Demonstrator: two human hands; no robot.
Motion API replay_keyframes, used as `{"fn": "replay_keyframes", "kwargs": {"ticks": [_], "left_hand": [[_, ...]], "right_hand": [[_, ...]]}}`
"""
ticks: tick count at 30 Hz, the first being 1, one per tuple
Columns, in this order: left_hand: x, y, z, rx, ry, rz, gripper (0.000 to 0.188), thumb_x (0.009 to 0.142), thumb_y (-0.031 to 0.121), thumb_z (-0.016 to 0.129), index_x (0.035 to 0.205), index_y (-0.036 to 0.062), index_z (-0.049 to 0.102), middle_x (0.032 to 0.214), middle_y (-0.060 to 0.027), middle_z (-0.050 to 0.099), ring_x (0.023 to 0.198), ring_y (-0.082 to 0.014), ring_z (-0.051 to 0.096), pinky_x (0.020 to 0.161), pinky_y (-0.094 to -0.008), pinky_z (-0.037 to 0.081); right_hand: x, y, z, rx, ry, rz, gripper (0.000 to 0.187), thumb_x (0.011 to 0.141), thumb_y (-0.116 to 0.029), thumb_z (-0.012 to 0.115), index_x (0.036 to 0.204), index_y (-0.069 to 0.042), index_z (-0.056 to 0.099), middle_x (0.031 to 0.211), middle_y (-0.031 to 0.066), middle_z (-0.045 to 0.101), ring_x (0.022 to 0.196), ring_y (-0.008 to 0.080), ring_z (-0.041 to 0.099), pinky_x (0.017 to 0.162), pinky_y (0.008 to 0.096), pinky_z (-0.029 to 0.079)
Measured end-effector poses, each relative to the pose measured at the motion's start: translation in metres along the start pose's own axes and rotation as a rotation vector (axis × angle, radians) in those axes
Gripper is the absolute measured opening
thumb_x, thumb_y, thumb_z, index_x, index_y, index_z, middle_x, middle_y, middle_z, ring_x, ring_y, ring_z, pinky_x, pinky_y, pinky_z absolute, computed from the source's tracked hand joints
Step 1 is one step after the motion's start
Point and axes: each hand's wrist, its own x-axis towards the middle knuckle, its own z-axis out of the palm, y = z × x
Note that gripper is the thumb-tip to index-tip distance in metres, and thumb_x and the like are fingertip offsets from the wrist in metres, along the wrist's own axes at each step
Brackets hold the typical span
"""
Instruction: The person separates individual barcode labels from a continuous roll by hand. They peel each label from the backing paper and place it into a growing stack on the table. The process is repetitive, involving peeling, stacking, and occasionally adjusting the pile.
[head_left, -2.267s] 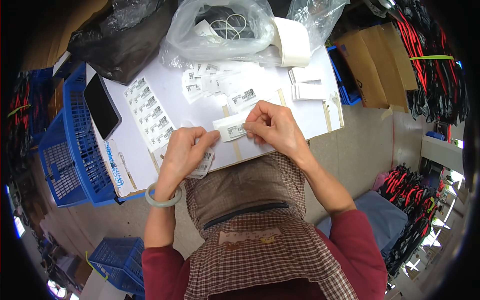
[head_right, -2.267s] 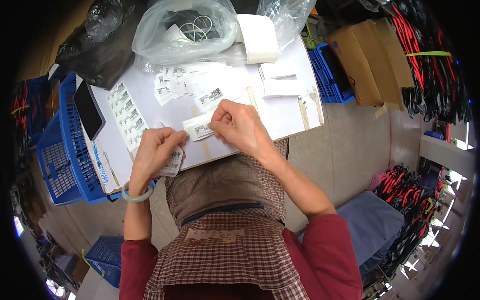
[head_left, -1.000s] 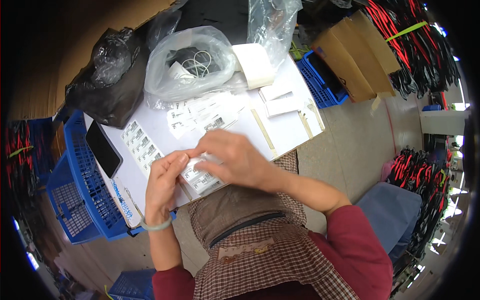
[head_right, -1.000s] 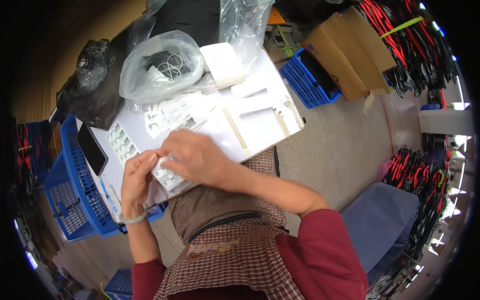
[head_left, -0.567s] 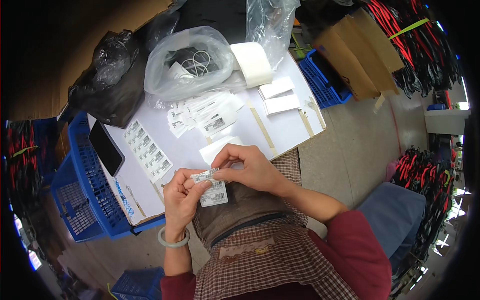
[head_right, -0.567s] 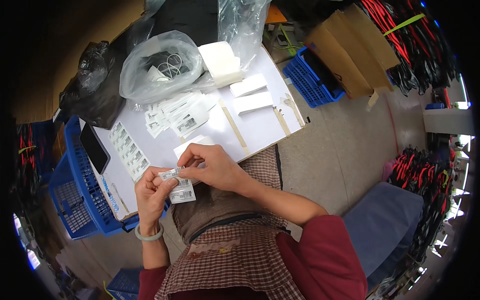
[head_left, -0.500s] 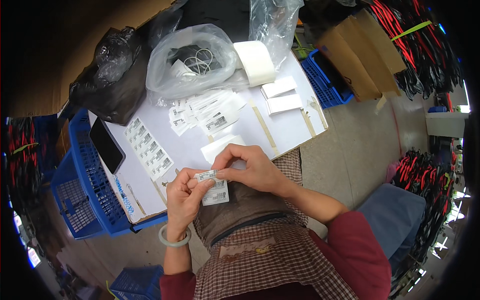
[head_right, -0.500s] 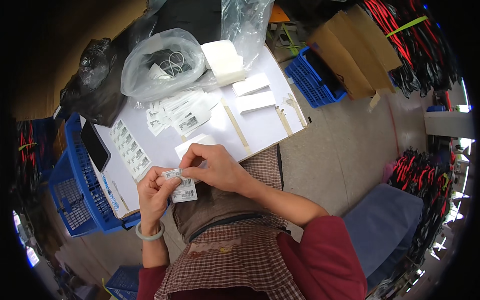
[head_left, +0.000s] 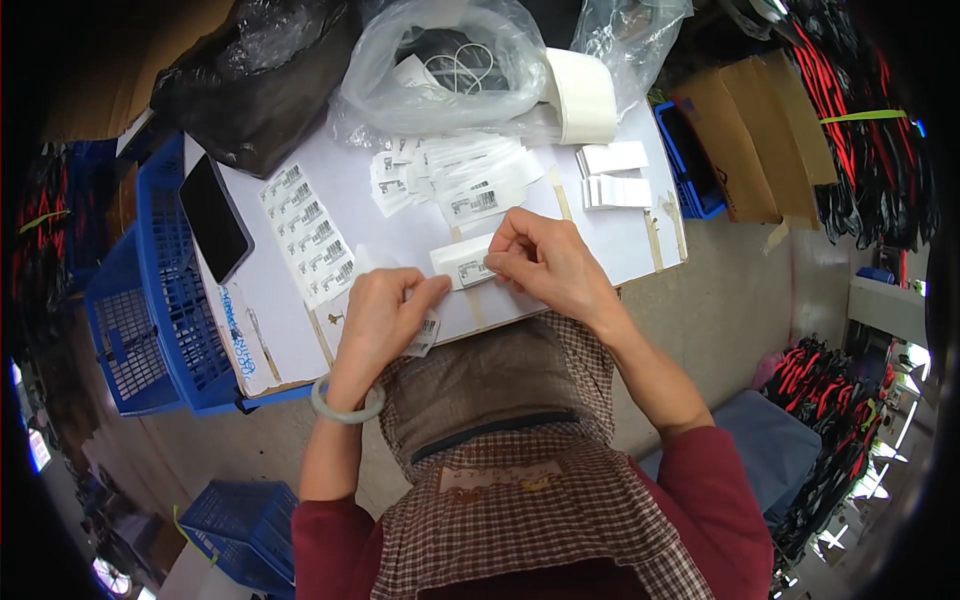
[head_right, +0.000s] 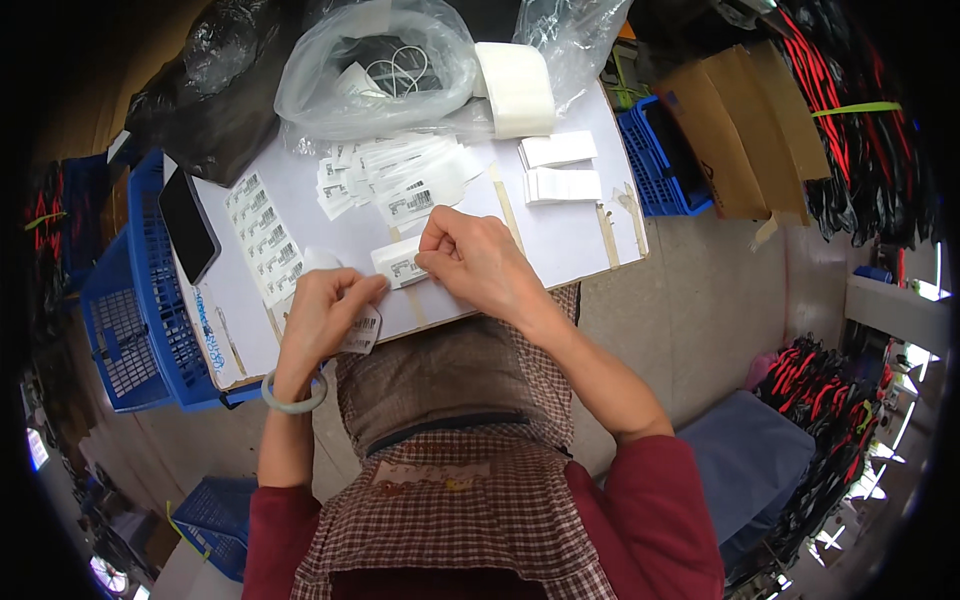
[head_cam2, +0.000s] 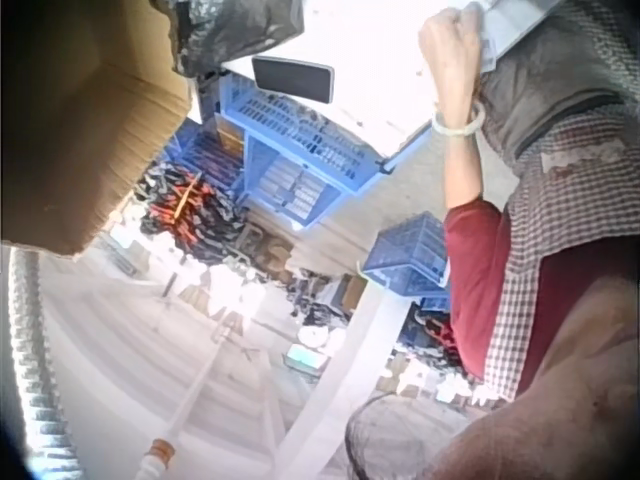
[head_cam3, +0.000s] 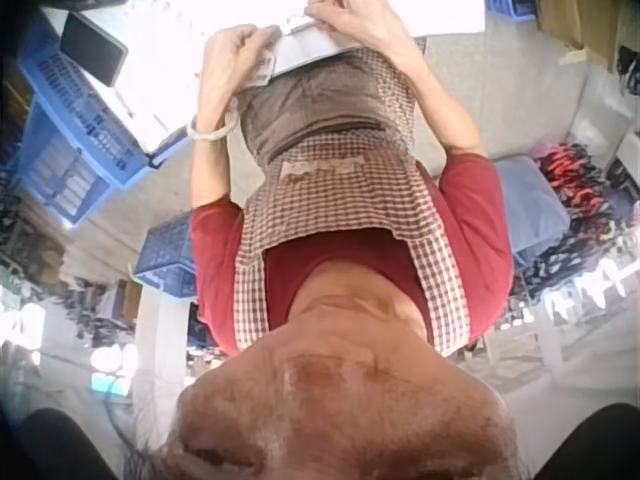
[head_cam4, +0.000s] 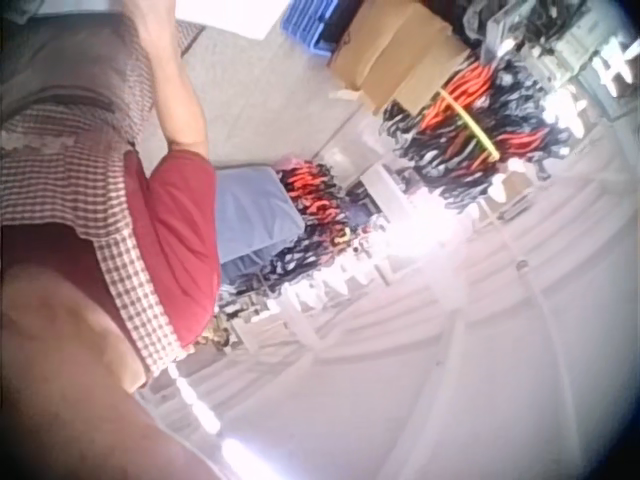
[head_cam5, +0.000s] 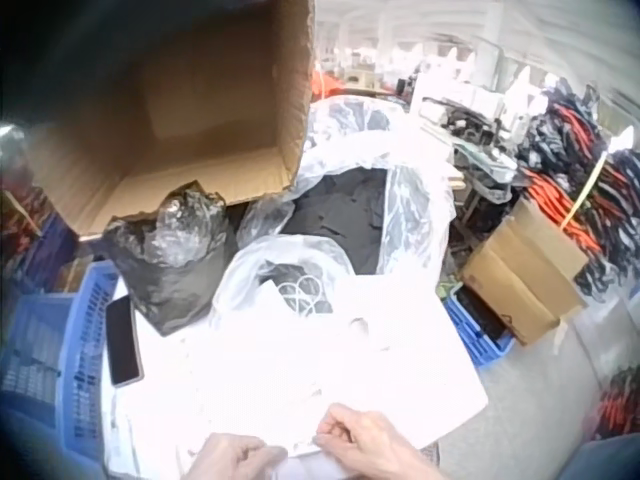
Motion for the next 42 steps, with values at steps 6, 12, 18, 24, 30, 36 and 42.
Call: {"fn": "replay_keyframes", "kwargs": {"ticks": [6,12,18,24,30,36,42], "left_hand": [[0.011,-0.005,0.002,0.002,-0.029,-0.019,0.034,0.086,0.027,0.066,0.074,-0.0036,0.073,0.051,-0.0139,0.058,0.046,-0.0188,0.057,0.050,-0.0324,0.044],[0.015,-0.014,0.001,-0.045,-0.072,-0.011,0.039,0.088,0.031,0.064,0.074,-0.0037,0.073,0.050,-0.0135,0.058,0.046,-0.0186,0.056,0.050,-0.0327,0.044],[0.018,0.008,0.004,0.198,-0.045,0.030,0.045,0.092,0.037,0.062,0.070,-0.0012,0.072,0.050,-0.0106,0.058,0.046,-0.0171,0.054,0.049,-0.0327,0.043],[0.017,0.011,0.017,0.370,0.093,0.137,0.044,0.091,0.034,0.066,0.064,-0.0003,0.069,0.048,-0.0058,0.058,0.046,-0.0105,0.052,0.048,-0.0308,0.040],[0.047,0.039,-0.009,0.263,0.228,0.110,0.038,0.084,0.032,0.072,0.061,0.0020,0.069,0.051,-0.0123,0.059,0.045,-0.0234,0.056,0.050,-0.0371,0.043],[0.075,0.024,-0.004,0.534,0.148,0.208,0.038,0.084,0.035,0.072,0.061,0.0039,0.071,0.049,-0.0077,0.060,0.047,-0.0185,0.058,0.048,-0.0349,0.042],[0.034,0.027,-0.026,-0.718,-0.087,-0.003,0.035,0.094,0.030,0.063,0.092,-0.0033,0.073,0.081,-0.0107,0.071,0.070,-0.0123,0.065,0.062,-0.0263,0.051]], "right_hand": [[0.007,0.006,0.003,-0.026,-0.007,0.028,0.010,0.086,-0.005,0.068,0.082,0.001,0.061,0.060,0.0012,0.058,0.053,0.0061,0.051,0.050,0.0230,0.039],[0.007,0.006,0.002,-0.013,-0.015,0.022,0.009,0.084,-0.003,0.067,0.079,0.000,0.060,0.057,0.0003,0.056,0.051,0.0058,0.050,0.048,0.0233,0.037],[0.007,0.005,0.003,-0.050,-0.007,0.017,0.010,0.084,-0.005,0.067,0.079,-0.001,0.060,0.057,0.0002,0.056,0.050,0.0059,0.050,0.047,0.0238,0.036],[0.005,0.013,0.011,-0.241,0.093,-0.205,0.009,0.085,-0.006,0.067,0.080,-0.002,0.061,0.061,0.0018,0.059,0.056,0.0061,0.052,0.050,0.0239,0.038],[0.044,0.004,-0.002,-0.165,0.296,-0.273,0.016,0.079,-0.011,0.069,0.077,0.000,0.058,0.064,0.0168,0.064,0.060,0.0331,0.065,0.055,0.0391,0.050],[0.055,0.000,0.000,-0.674,0.317,-0.200,0.022,0.077,-0.016,0.073,0.077,-0.004,0.055,0.058,0.0133,0.061,0.054,0.0348,0.063,0.052,0.0409,0.049],[0.012,-0.025,0.009,-0.060,0.300,-0.692,0.018,0.077,-0.009,0.074,0.091,-0.002,0.063,0.071,0.0115,0.063,0.065,0.0293,0.065,0.060,0.0366,0.051]]}}
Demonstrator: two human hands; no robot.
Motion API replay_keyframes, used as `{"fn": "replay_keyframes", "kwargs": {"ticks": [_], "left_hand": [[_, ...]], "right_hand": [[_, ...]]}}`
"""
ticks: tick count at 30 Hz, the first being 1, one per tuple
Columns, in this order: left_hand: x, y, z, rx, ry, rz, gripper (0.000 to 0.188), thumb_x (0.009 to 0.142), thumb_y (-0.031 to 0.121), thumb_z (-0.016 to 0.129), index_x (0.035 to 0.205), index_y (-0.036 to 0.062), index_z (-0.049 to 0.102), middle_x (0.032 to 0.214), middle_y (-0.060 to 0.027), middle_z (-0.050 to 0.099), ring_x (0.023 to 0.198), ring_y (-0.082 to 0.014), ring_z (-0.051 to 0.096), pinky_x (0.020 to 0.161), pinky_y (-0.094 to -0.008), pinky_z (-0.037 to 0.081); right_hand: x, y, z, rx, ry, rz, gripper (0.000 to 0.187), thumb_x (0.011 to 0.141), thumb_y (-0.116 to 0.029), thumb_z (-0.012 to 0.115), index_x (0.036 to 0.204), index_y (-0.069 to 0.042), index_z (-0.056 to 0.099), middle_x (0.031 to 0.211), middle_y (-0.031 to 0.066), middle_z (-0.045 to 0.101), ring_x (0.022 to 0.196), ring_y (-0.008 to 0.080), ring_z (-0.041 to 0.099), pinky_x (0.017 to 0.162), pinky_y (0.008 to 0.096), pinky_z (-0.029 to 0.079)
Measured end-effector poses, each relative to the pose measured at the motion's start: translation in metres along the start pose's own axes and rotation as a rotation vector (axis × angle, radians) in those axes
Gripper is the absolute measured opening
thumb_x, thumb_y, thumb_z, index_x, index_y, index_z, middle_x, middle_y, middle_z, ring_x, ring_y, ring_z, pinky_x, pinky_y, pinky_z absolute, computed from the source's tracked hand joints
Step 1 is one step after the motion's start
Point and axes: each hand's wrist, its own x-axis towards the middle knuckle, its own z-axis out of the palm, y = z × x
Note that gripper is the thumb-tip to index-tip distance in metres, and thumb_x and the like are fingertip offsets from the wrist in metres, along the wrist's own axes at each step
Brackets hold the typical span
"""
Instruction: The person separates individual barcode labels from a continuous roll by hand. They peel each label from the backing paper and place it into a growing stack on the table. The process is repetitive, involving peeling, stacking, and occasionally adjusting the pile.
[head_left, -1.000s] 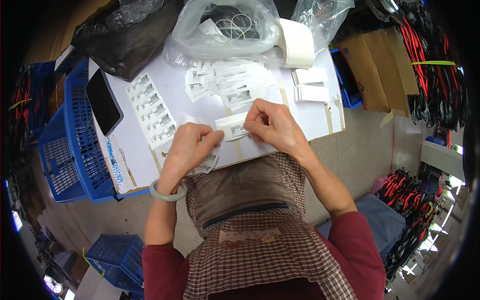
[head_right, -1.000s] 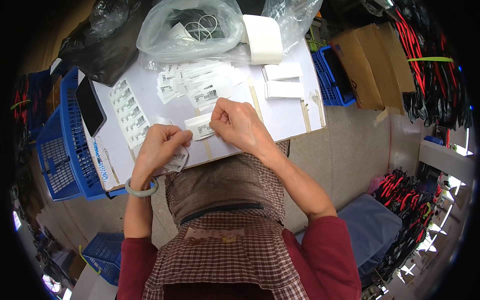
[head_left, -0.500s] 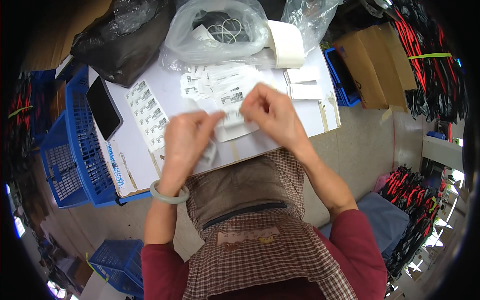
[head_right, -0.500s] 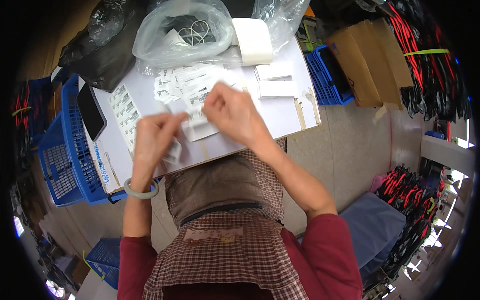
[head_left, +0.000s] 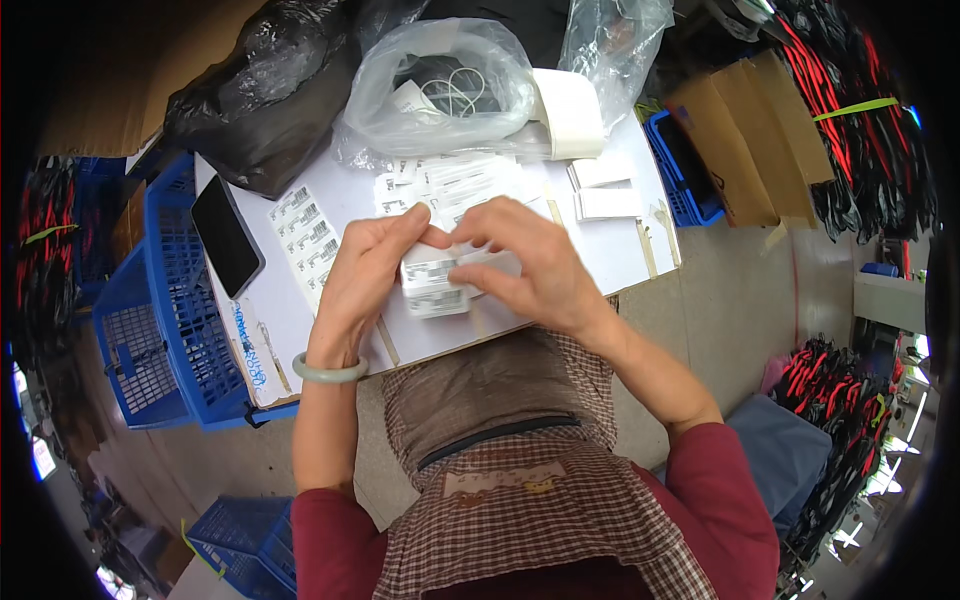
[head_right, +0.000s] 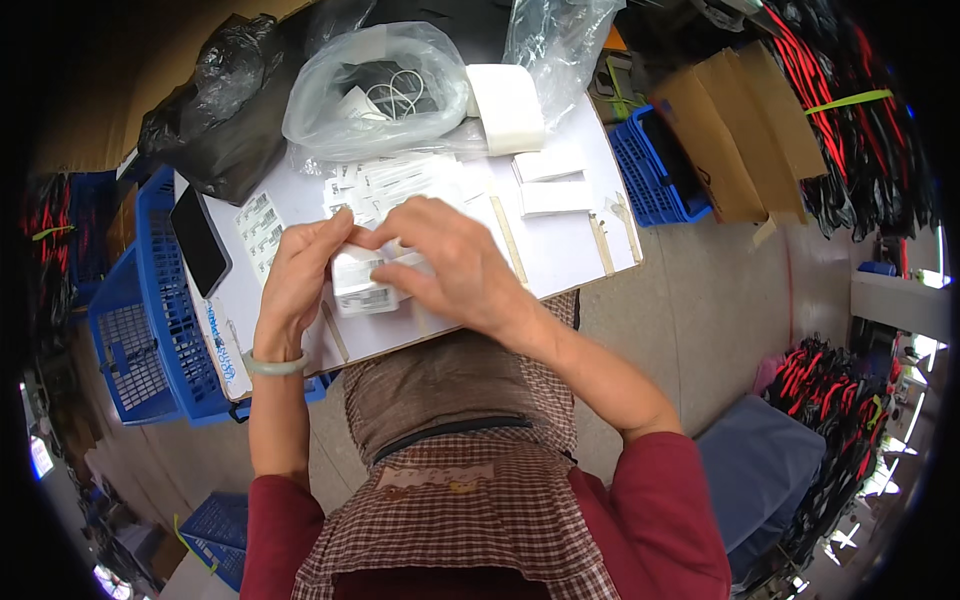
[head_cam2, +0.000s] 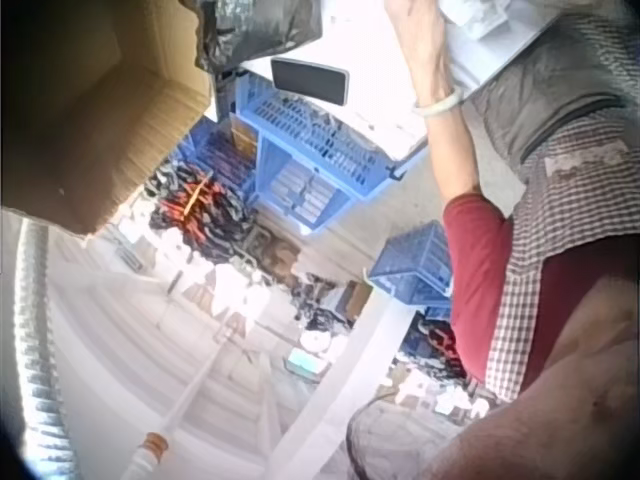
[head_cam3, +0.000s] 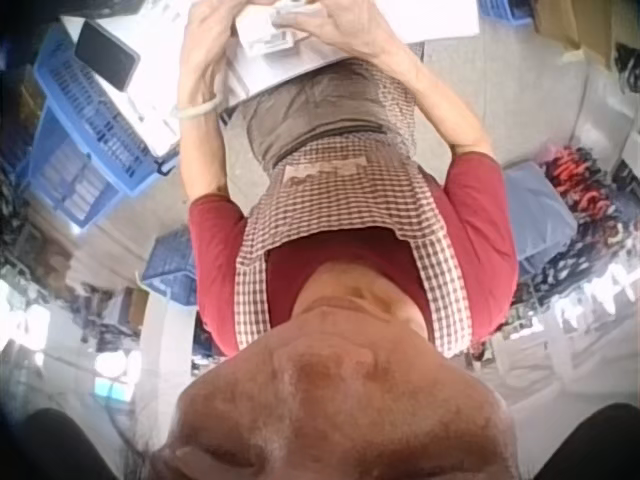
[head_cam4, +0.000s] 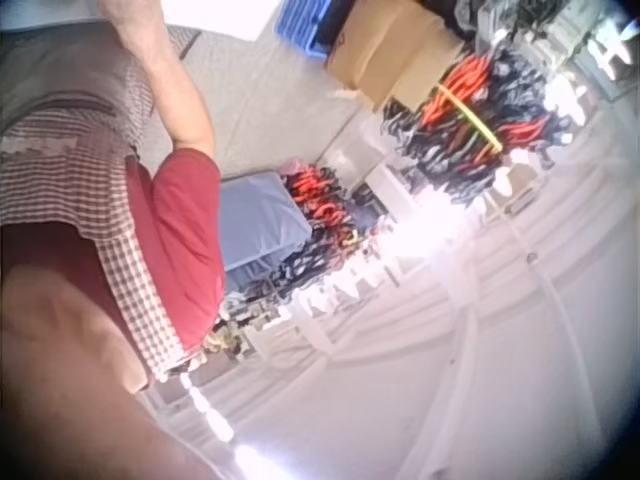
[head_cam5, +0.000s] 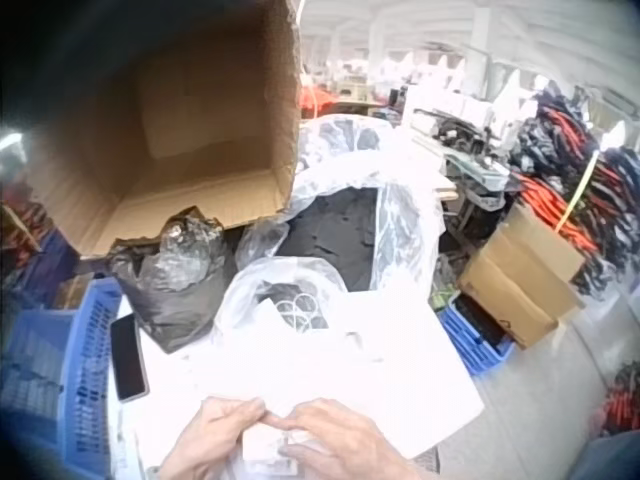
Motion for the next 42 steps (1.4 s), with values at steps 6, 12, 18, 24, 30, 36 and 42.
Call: {"fn": "replay_keyframes", "kwargs": {"ticks": [6,12,18,24,30,36,42], "left_hand": [[-0.040,0.000,0.008,-0.040,-0.108,0.201,0.031,0.091,-0.003,0.064,0.121,-0.0090,0.057,0.095,-0.0150,0.072,0.086,-0.0130,0.069,0.075,-0.0211,0.054],[-0.049,-0.015,0.014,-0.062,0.014,0.131,0.013,0.090,0.002,0.067,0.099,-0.0071,0.063,0.086,-0.0119,0.073,0.073,-0.0088,0.067,0.059,-0.0195,0.052],[-0.060,-0.040,-0.020,0.300,0.184,-0.080,0.020,0.084,0.008,0.076,0.092,-0.0054,0.064,0.070,-0.0065,0.068,0.062,-0.0060,0.063,0.049,-0.0196,0.048],[-0.049,-0.035,-0.003,0.357,0.078,-0.120,0.020,0.089,0.013,0.066,0.091,-0.0065,0.069,0.073,-0.0089,0.068,0.062,-0.0094,0.063,0.053,-0.0225,0.049],[-0.024,-0.052,-0.006,0.598,0.057,-0.043,0.036,0.088,0.027,0.065,0.077,-0.0063,0.072,0.051,-0.0125,0.058,0.046,-0.0149,0.055,0.047,-0.0309,0.041],[-0.016,-0.033,0.005,0.733,0.020,-0.077,0.039,0.089,0.030,0.067,0.070,-0.0039,0.071,0.049,-0.0087,0.057,0.044,-0.0133,0.054,0.045,-0.0296,0.039],[-0.010,-0.047,0.018,1.166,0.087,0.292,0.043,0.090,0.033,0.068,0.064,-0.0016,0.070,0.044,-0.0046,0.051,0.043,-0.0094,0.050,0.043,-0.0274,0.037]], "right_hand": [[-0.016,-0.006,0.004,0.111,-0.059,0.169,0.015,0.078,-0.002,0.073,0.092,0.000,0.068,0.084,0.0112,0.065,0.071,0.0240,0.065,0.065,0.0329,0.052],[-0.025,-0.004,0.004,0.115,0.003,0.102,0.015,0.079,-0.003,0.073,0.093,0.000,0.068,0.098,0.0111,0.066,0.090,0.0223,0.066,0.074,0.0327,0.053],[-0.026,0.013,-0.027,0.368,0.108,0.450,0.008,0.084,-0.003,0.071,0.087,0.001,0.066,0.092,0.0089,0.067,0.079,0.0131,0.063,0.068,0.0271,0.051],[-0.028,0.011,-0.021,0.231,-0.266,0.865,0.008,0.089,-0.006,0.067,0.087,-0.001,0.063,0.070,0.0029,0.066,0.059,0.0061,0.059,0.052,0.0201,0.045],[-0.029,0.019,-0.010,0.171,-0.296,0.868,0.009,0.089,-0.008,0.068,0.084,-0.001,0.063,0.066,0.0017,0.065,0.055,0.0052,0.056,0.049,0.0195,0.043],[-0.026,0.019,-0.012,0.125,-0.308,0.850,0.010,0.087,-0.008,0.068,0.082,-0.001,0.063,0.064,0.0023,0.065,0.053,0.0061,0.056,0.048,0.0208,0.043],[-0.033,0.020,0.000,-0.215,-0.290,0.504,0.010,0.087,-0.007,0.069,0.081,0.000,0.063,0.063,0.0031,0.065,0.056,0.0072,0.057,0.052,0.0232,0.044]]}}
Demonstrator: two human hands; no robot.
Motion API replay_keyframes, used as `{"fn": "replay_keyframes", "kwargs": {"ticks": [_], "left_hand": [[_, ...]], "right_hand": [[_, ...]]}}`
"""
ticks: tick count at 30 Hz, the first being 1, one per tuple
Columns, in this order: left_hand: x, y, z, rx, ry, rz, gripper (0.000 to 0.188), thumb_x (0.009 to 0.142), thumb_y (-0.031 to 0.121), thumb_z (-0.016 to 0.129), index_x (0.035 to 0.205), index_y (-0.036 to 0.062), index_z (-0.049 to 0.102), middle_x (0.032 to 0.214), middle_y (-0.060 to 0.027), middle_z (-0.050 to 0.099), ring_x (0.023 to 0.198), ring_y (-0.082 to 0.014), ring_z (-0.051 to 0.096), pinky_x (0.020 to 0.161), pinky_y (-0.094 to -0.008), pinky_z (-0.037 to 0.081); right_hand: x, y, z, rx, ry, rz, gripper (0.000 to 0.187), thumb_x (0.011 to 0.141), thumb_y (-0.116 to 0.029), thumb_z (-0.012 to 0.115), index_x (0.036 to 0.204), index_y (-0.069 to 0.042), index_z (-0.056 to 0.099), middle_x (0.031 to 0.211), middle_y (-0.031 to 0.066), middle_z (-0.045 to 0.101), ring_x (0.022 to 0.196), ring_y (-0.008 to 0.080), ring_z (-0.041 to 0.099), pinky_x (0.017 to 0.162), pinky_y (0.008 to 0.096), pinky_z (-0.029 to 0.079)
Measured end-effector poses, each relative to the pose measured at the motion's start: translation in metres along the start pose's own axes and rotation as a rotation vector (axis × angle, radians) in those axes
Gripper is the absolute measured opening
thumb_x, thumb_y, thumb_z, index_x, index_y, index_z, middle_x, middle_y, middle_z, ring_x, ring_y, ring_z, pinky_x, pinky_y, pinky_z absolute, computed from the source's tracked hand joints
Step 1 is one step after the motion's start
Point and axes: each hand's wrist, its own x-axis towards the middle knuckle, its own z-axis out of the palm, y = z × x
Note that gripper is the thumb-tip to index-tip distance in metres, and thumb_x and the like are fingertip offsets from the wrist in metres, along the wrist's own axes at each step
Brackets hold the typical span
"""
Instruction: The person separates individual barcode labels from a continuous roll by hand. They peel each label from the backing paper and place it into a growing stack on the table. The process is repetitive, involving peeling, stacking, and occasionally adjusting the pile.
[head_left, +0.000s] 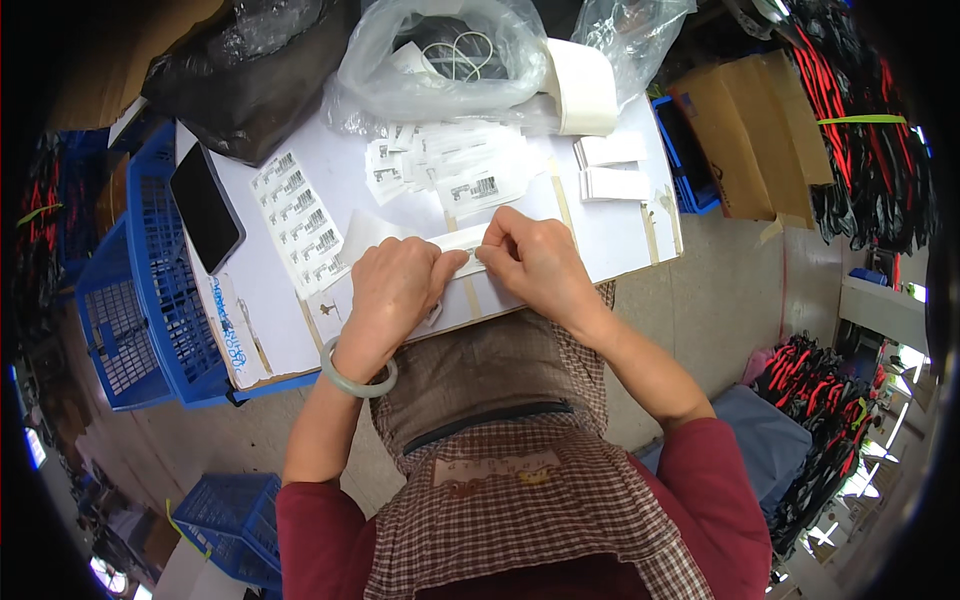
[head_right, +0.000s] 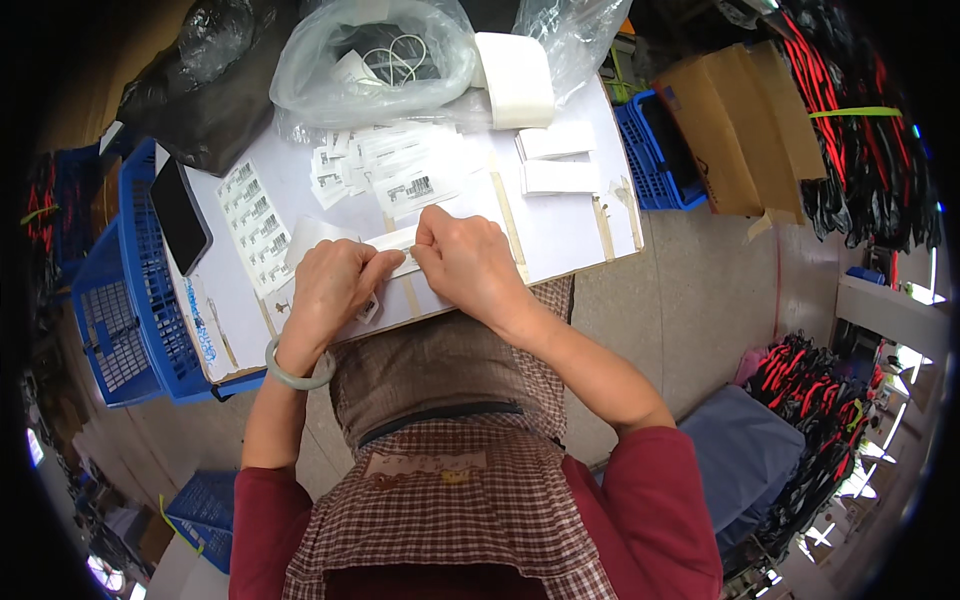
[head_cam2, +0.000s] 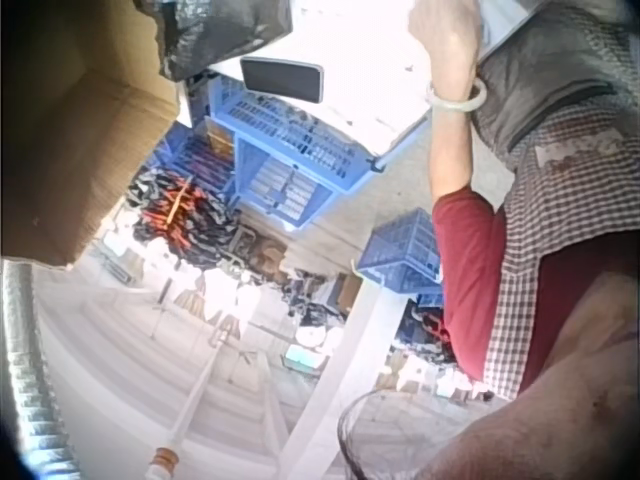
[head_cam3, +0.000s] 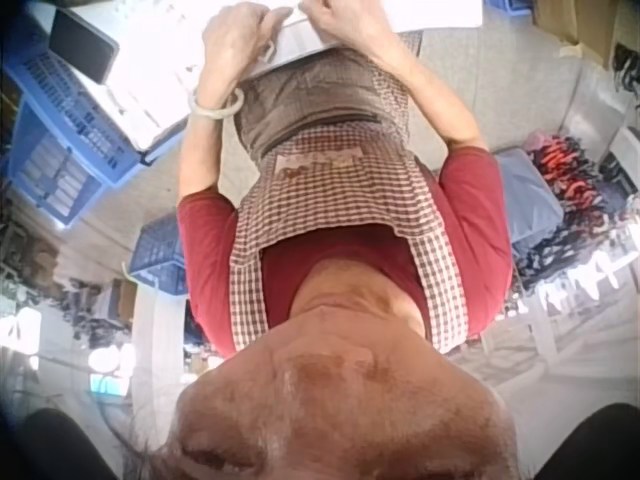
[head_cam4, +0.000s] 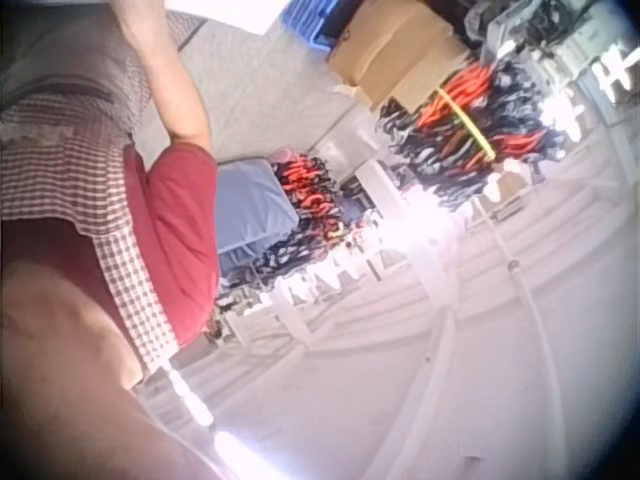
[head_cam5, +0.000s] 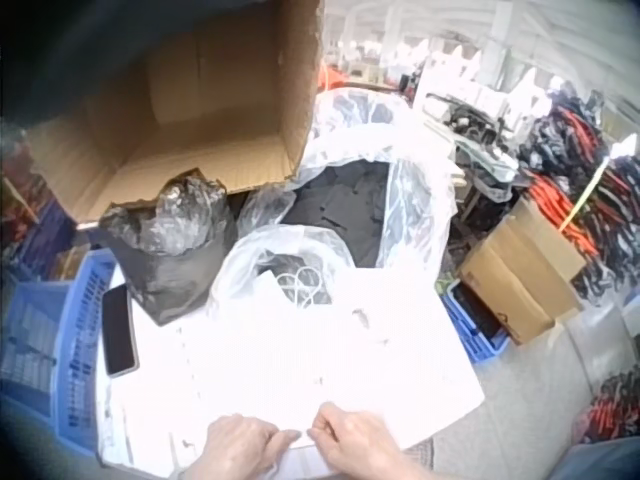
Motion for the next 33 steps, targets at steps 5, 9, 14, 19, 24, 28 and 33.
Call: {"fn": "replay_keyframes", "kwargs": {"ticks": [5,9,14,19,24,28,33], "left_hand": [[0.010,0.013,-0.035,-0.402,0.116,-0.310,0.035,0.085,0.028,0.072,0.063,0.0011,0.071,0.050,-0.0100,0.060,0.043,-0.0157,0.057,0.044,-0.0300,0.042],[0.048,-0.001,-0.025,-0.067,0.047,-0.142,0.036,0.079,0.033,0.075,0.060,0.0030,0.069,0.050,-0.0134,0.059,0.045,-0.0278,0.056,0.048,-0.0389,0.042],[0.059,-0.004,-0.019,-0.035,-0.010,-0.138,0.039,0.082,0.034,0.073,0.059,0.0027,0.069,0.049,-0.0121,0.059,0.047,-0.0248,0.058,0.048,-0.0362,0.042],[0.024,0.009,-0.045,-1.109,-0.100,-0.302,0.031,0.093,0.023,0.064,0.092,-0.0076,0.069,0.071,-0.0132,0.068,0.064,-0.0179,0.068,0.057,-0.0267,0.052],[-0.011,0.014,-0.055,-1.188,-0.091,-0.091,0.023,0.094,0.002,0.059,0.113,-0.0121,0.057,0.095,-0.0223,0.071,0.081,-0.0259,0.073,0.071,-0.0305,0.061],[-0.024,0.014,-0.046,-1.186,-0.026,-0.123,0.014,0.095,0.000,0.059,0.106,-0.0093,0.059,0.094,-0.0200,0.071,0.084,-0.0245,0.073,0.071,-0.0296,0.062],[-0.035,0.011,-0.037,-1.087,-0.002,-0.336,0.017,0.093,0.007,0.066,0.099,-0.0082,0.061,0.082,-0.0168,0.072,0.075,-0.0204,0.073,0.064,-0.0259,0.061]], "right_hand": [[0.017,-0.005,-0.028,0.380,0.066,0.114,0.013,0.081,-0.009,0.070,0.079,0.001,0.064,0.064,0.0082,0.066,0.056,0.0116,0.059,0.054,0.0291,0.047],[0.051,0.001,-0.015,-0.191,0.141,-0.100,0.020,0.077,-0.015,0.074,0.074,0.000,0.062,0.061,0.0126,0.063,0.054,0.0250,0.062,0.052,0.0358,0.047],[0.058,0.002,-0.024,-0.618,0.174,-0.142,0.025,0.074,-0.017,0.080,0.071,-0.002,0.060,0.056,0.0087,0.059,0.051,0.0233,0.060,0.051,0.0343,0.047],[0.022,-0.019,-0.015,0.095,0.154,-0.308,0.017,0.078,-0.012,0.078,0.082,0.000,0.066,0.070,0.0070,0.065,0.065,0.0172,0.065,0.059,0.0302,0.050],[0.005,-0.028,-0.010,0.353,0.126,-0.281,0.013,0.079,-0.007,0.075,0.089,0.000,0.068,0.082,0.0117,0.068,0.075,0.0233,0.069,0.067,0.0323,0.053],[-0.002,-0.026,-0.005,0.399,0.176,-0.322,0.012,0.080,-0.005,0.073,0.089,0.000,0.068,0.089,0.0113,0.068,0.078,0.0235,0.068,0.069,0.0317,0.053],[0.005,-0.013,-0.016,0.402,0.336,-0.366,0.009,0.082,-0.006,0.072,0.088,-0.001,0.066,0.108,0.0113,0.064,0.081,0.0170,0.067,0.075,0.0282,0.053]]}}
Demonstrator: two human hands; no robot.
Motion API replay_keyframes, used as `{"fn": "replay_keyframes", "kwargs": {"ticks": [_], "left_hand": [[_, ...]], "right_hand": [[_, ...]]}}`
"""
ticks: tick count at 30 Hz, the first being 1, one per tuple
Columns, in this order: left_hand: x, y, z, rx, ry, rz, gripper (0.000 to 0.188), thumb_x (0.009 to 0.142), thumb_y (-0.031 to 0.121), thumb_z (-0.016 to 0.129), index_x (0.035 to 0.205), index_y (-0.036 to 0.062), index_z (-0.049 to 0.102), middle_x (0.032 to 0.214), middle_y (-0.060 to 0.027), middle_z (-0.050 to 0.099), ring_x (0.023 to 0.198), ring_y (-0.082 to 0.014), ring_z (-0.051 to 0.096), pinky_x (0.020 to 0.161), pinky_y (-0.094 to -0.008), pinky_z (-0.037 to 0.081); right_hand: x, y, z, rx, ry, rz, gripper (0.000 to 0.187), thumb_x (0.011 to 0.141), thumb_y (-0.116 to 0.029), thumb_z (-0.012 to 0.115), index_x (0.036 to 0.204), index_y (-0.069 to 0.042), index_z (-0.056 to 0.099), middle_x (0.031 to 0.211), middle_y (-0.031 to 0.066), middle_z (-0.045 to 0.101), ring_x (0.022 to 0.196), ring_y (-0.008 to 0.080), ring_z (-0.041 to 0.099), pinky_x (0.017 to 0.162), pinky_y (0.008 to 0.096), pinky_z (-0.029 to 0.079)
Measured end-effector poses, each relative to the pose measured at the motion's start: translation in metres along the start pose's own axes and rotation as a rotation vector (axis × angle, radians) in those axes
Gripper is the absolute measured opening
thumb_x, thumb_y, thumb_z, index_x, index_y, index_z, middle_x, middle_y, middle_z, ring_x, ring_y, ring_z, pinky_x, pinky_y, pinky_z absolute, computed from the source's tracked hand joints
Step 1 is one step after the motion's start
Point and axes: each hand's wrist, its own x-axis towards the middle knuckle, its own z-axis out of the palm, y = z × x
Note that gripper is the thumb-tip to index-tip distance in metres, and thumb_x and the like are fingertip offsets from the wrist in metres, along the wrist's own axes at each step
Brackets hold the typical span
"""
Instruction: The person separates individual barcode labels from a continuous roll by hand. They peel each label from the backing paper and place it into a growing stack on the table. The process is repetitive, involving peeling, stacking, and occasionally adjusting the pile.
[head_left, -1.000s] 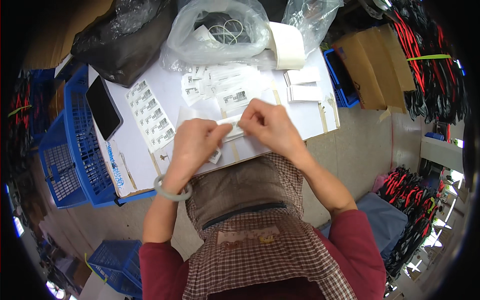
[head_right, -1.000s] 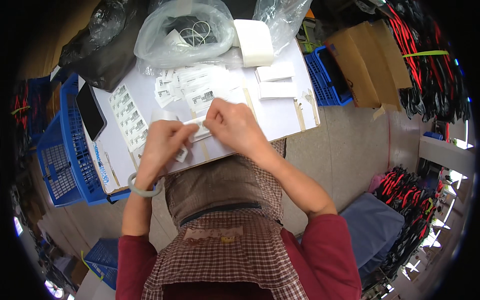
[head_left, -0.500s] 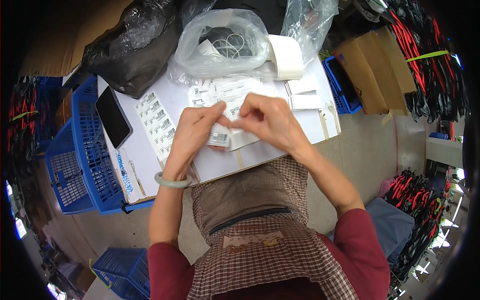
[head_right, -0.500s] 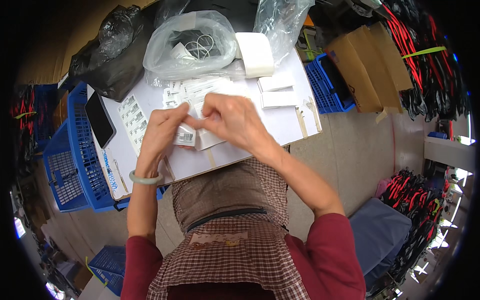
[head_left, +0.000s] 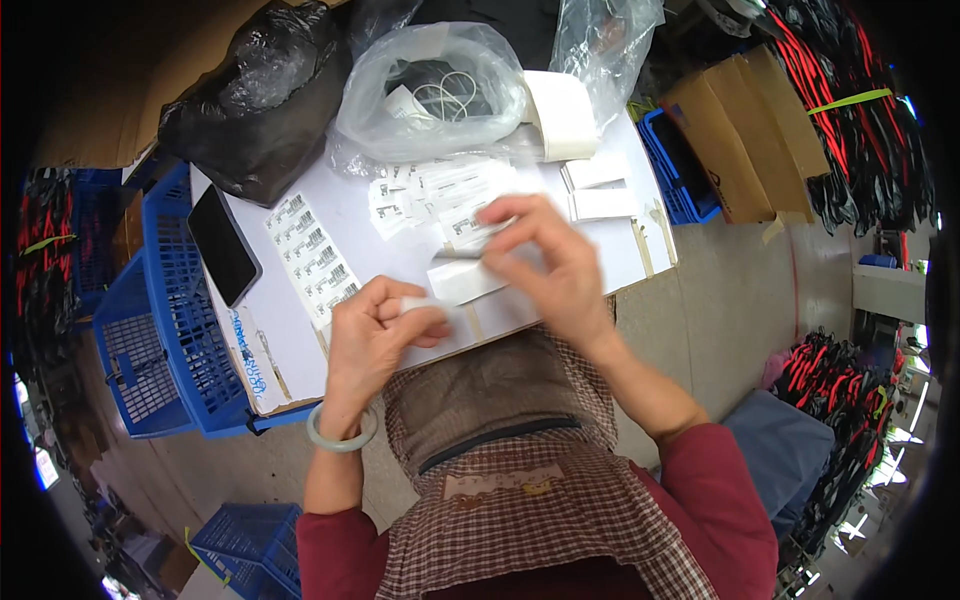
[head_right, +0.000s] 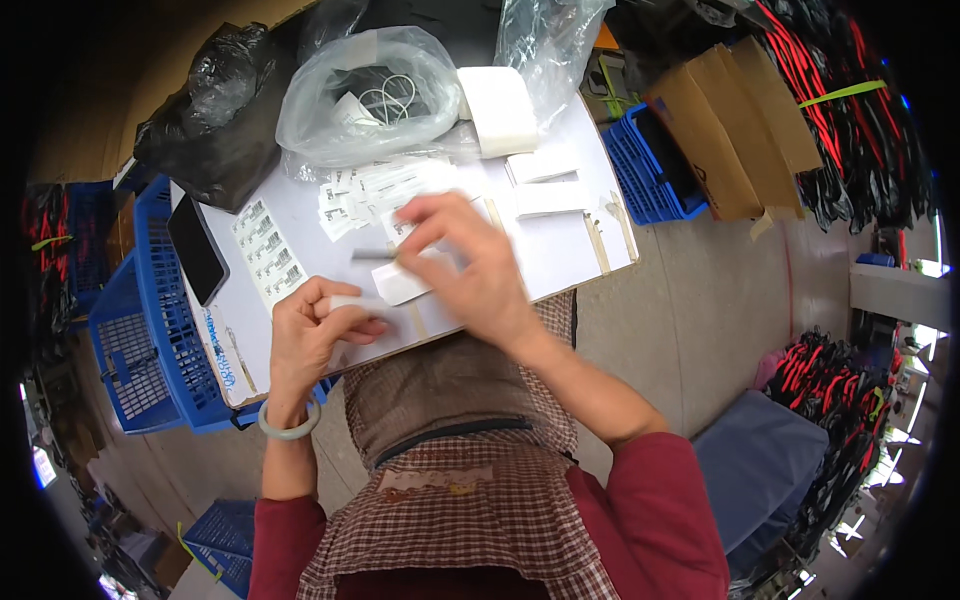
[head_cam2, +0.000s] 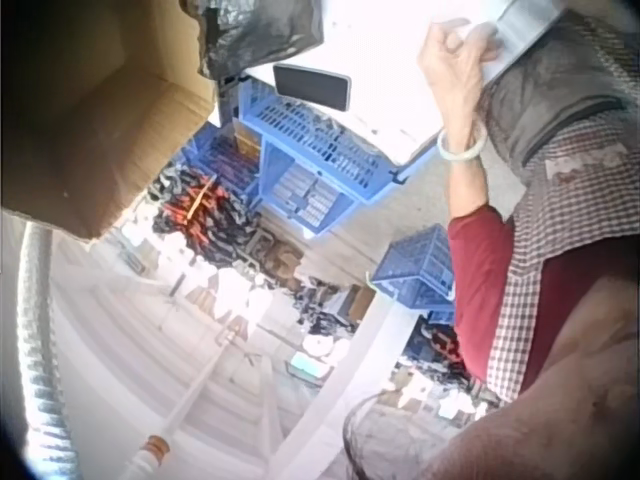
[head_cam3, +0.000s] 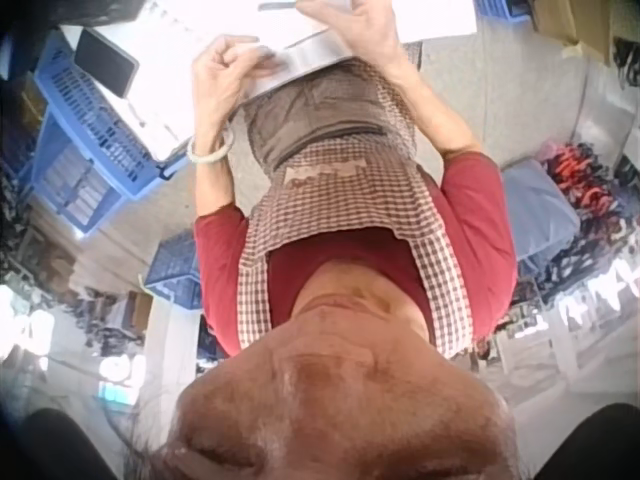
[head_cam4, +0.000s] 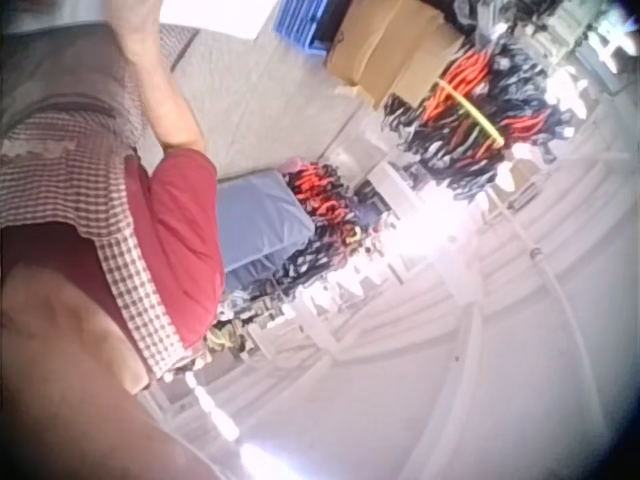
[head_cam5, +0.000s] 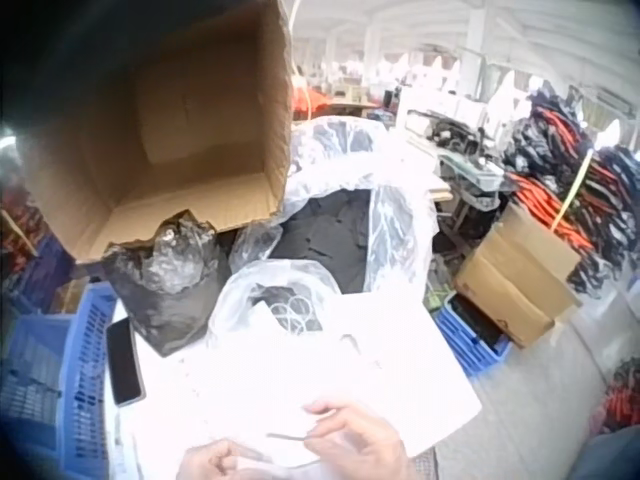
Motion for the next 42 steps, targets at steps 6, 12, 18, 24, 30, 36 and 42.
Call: {"fn": "replay_keyframes", "kwargs": {"ticks": [6,12,18,24,30,36,42], "left_hand": [[0.005,-0.020,-0.015,0.186,0.016,-0.142,0.016,0.093,0.008,0.062,0.095,-0.0069,0.065,0.072,-0.0139,0.069,0.061,-0.0162,0.070,0.050,-0.0229,0.054],[0.022,-0.017,-0.005,0.391,-0.005,-0.158,0.025,0.091,0.017,0.065,0.083,-0.0059,0.068,0.064,-0.0082,0.065,0.052,-0.0130,0.065,0.043,-0.0217,0.046],[0.030,-0.024,-0.008,0.412,-0.028,-0.138,0.033,0.090,0.023,0.066,0.078,-0.0074,0.068,0.058,-0.0102,0.063,0.049,-0.0165,0.066,0.040,-0.0242,0.044],[0.034,-0.017,-0.003,0.504,-0.046,-0.141,0.042,0.091,0.031,0.067,0.069,-0.0049,0.067,0.051,-0.0108,0.059,0.045,-0.0186,0.063,0.041,-0.0287,0.043],[0.042,-0.025,0.016,1.060,0.001,0.175,0.044,0.093,0.031,0.066,0.061,0.0012,0.067,0.044,-0.0060,0.055,0.037,-0.0153,0.054,0.039,-0.0278,0.039],[0.047,-0.010,0.010,0.727,0.143,0.236,0.044,0.091,0.035,0.067,0.061,0.0020,0.067,0.045,-0.0086,0.056,0.037,-0.0196,0.052,0.044,-0.0323,0.041],[0.095,-0.002,0.013,1.050,0.048,0.198,0.040,0.083,0.033,0.072,0.058,0.0030,0.068,0.047,-0.0070,0.058,0.041,-0.0172,0.054,0.047,-0.0354,0.041]], "right_hand": [[-0.004,0.006,-0.031,0.174,-0.260,0.663,0.011,0.087,-0.007,0.069,0.086,0.001,0.062,0.067,0.0036,0.065,0.059,0.0075,0.058,0.055,0.0232,0.046],[-0.008,0.004,-0.011,0.121,-0.282,0.728,0.011,0.086,-0.006,0.067,0.081,0.002,0.061,0.062,0.0049,0.063,0.054,0.0087,0.057,0.050,0.0251,0.045],[-0.009,0.011,-0.001,-0.065,-0.309,0.656,0.012,0.084,-0.007,0.067,0.080,0.003,0.061,0.059,0.0074,0.062,0.052,0.0125,0.058,0.050,0.0282,0.045],[-0.007,0.010,-0.001,-0.098,-0.327,0.661,0.013,0.083,-0.008,0.067,0.080,0.003,0.062,0.059,0.0086,0.062,0.052,0.0147,0.060,0.051,0.0306,0.046],[-0.011,0.016,0.003,-0.244,-0.336,0.485,0.009,0.086,-0.007,0.066,0.082,-0.001,0.061,0.060,0.0012,0.060,0.056,0.0069,0.056,0.050,0.0226,0.042],[-0.003,0.022,-0.004,-0.006,-0.158,0.461,0.010,0.086,-0.007,0.067,0.082,0.000,0.062,0.064,0.0016,0.062,0.059,0.0061,0.057,0.053,0.0223,0.042],[0.038,0.037,0.005,-0.788,-0.282,0.221,0.028,0.076,-0.019,0.076,0.082,0.004,0.062,0.066,0.0168,0.067,0.060,0.0289,0.067,0.053,0.0371,0.049]]}}
